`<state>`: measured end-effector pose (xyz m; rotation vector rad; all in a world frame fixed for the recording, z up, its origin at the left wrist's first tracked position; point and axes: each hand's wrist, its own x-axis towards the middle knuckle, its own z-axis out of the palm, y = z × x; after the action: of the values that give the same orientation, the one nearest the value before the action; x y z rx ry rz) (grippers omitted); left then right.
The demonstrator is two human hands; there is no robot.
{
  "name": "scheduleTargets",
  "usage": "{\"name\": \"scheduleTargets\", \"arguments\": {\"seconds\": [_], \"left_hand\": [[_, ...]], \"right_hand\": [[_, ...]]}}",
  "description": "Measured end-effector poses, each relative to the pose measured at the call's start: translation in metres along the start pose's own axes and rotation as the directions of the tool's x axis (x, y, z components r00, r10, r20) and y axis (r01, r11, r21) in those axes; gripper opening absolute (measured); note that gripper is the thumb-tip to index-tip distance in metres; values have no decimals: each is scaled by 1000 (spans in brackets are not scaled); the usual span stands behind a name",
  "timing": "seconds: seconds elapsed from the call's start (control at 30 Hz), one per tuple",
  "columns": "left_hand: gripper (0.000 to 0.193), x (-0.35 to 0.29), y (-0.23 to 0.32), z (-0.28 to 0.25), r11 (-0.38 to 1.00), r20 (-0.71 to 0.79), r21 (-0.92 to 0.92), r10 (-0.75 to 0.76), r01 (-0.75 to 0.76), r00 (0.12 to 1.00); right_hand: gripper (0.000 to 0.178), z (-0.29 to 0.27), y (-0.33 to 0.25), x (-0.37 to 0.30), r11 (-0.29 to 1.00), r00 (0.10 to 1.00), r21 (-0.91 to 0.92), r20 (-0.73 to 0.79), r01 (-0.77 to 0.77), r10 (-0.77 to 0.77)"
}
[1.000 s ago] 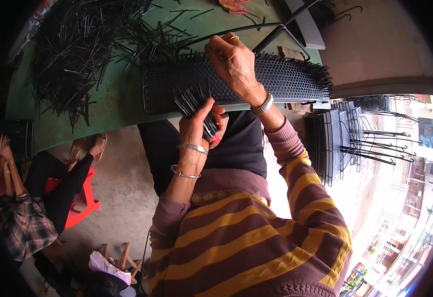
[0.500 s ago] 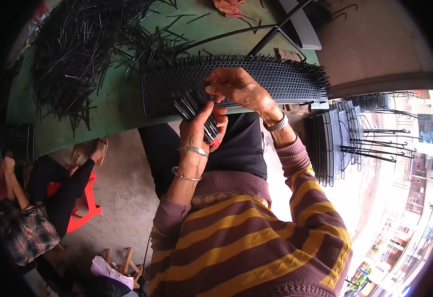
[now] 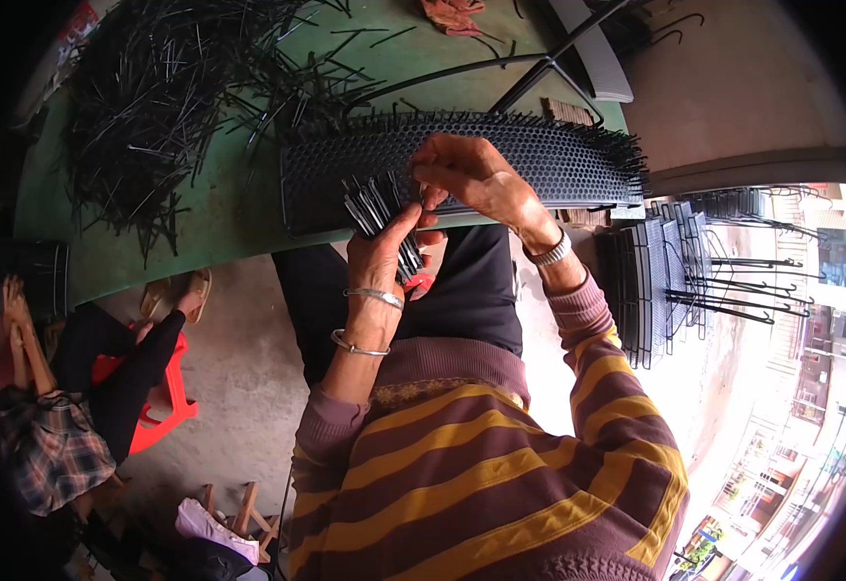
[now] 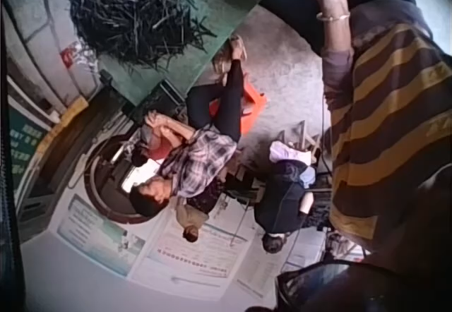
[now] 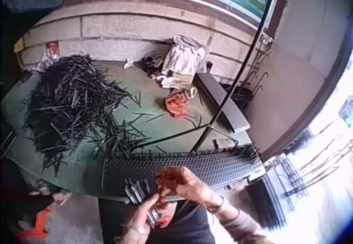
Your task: Inserting and securing thin black strips into a mesh frame using a tool.
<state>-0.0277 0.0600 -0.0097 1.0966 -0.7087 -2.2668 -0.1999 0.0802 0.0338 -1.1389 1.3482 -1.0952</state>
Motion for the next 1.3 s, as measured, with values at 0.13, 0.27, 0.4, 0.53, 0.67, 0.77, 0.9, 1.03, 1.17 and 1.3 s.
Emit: {"name": "scheduleTargets", "arguments": {"seconds": [0.13,0.27,0.4,0.53,0.67,0.77,0.9,1.03,1.17,1.3], "left_hand": [[26,-4,2,6,978,-59,-197,-79,66,995],[23,-3,-1,8,955,-62,-278,-125,103,990],[23,1,-16,5,933,64,-330,-127,141,990],[24,-1,-14,9,929,71,-278,-235,246,969],[22,1,-19,4,921,59,-288,-256,262,965],[23,3,-23,2,921,68,-295,-245,254,967],[24,4,-29,-1,923,69,-311,-216,227,974],[23,4,-30,2,924,51,-322,-200,205,979],[23,1,-26,4,927,49,-308,-209,213,977],[24,2,-25,2,921,47,-294,-254,257,966]], "right_hand": [[9,-4,-15,-2,994,980,-74,-178,80,-92],[7,-6,-21,9,871,843,-419,-343,256,-414],[6,-11,-12,27,884,828,-377,-374,277,-419],[5,-17,-7,36,834,831,-452,-293,316,-473],[4,-20,-7,41,797,824,-493,-243,349,-511],[4,-23,-11,40,763,830,-546,-199,348,-521],[5,-26,-17,38,714,849,-616,-134,332,-511],[7,-29,-14,42,698,838,-610,-98,375,-537],[8,-30,-14,48,753,871,-543,-77,371,-485],[8,-27,-6,49,809,880,-492,-160,322,-447]]}}
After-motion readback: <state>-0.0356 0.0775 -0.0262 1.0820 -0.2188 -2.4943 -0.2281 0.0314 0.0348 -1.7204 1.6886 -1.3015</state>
